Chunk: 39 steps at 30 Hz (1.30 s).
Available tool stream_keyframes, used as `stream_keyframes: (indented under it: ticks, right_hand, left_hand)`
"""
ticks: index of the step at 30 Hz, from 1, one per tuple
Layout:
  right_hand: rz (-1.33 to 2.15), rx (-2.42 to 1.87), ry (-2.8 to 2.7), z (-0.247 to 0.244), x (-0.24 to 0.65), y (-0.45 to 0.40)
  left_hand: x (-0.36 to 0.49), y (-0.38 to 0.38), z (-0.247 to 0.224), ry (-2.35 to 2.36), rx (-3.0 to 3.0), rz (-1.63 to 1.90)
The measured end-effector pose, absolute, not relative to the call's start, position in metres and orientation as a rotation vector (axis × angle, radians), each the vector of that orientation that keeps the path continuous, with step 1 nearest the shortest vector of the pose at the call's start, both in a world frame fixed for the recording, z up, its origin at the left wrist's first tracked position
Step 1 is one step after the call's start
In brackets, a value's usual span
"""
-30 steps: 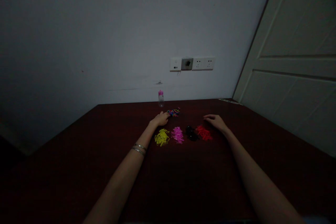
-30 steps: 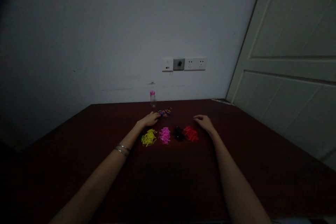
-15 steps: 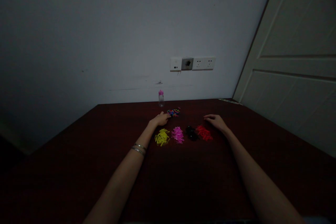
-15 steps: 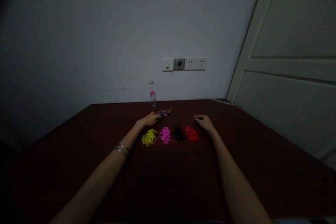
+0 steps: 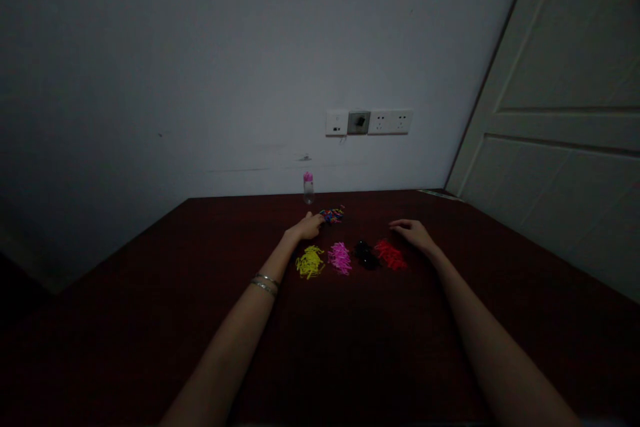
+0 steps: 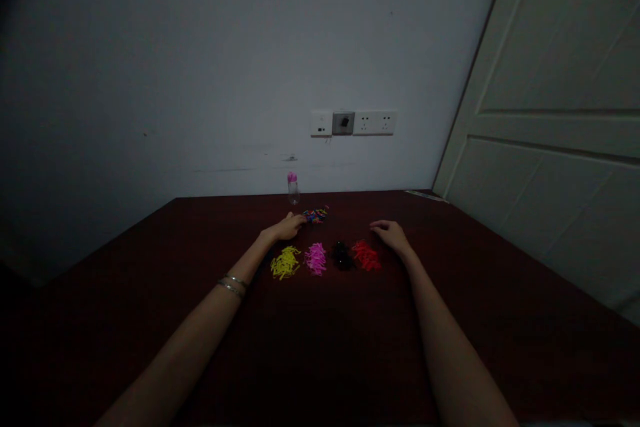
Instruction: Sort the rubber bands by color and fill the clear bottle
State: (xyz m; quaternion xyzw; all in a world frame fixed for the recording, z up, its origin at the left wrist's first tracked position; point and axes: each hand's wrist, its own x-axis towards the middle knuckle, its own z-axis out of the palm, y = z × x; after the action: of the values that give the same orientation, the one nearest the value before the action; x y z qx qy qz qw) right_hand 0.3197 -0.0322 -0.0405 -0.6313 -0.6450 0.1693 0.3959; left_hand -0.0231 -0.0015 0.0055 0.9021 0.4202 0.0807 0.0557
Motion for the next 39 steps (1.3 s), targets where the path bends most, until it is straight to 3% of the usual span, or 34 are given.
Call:
stream_keyframes:
  ticks: [15, 29, 39]
  right_hand:
    - [0.422, -1.586, -1.622, -0.042, 0.319, -0.032]
    - [0.426, -1.598, -1.643, -0.037, 0.318, -0.035]
    - [0.446, -1.576, -1.621, -0.039, 0.318, -0.034]
  left_hand:
    - [-0.031, 0.007, 0.013, 1.355, 2.232, 0.737]
    - [-0.042, 0.014, -0.001, 1.606, 2.358, 0.619]
    - [-0.043, 0.009, 0.011, 1.479, 2.265, 0.709]
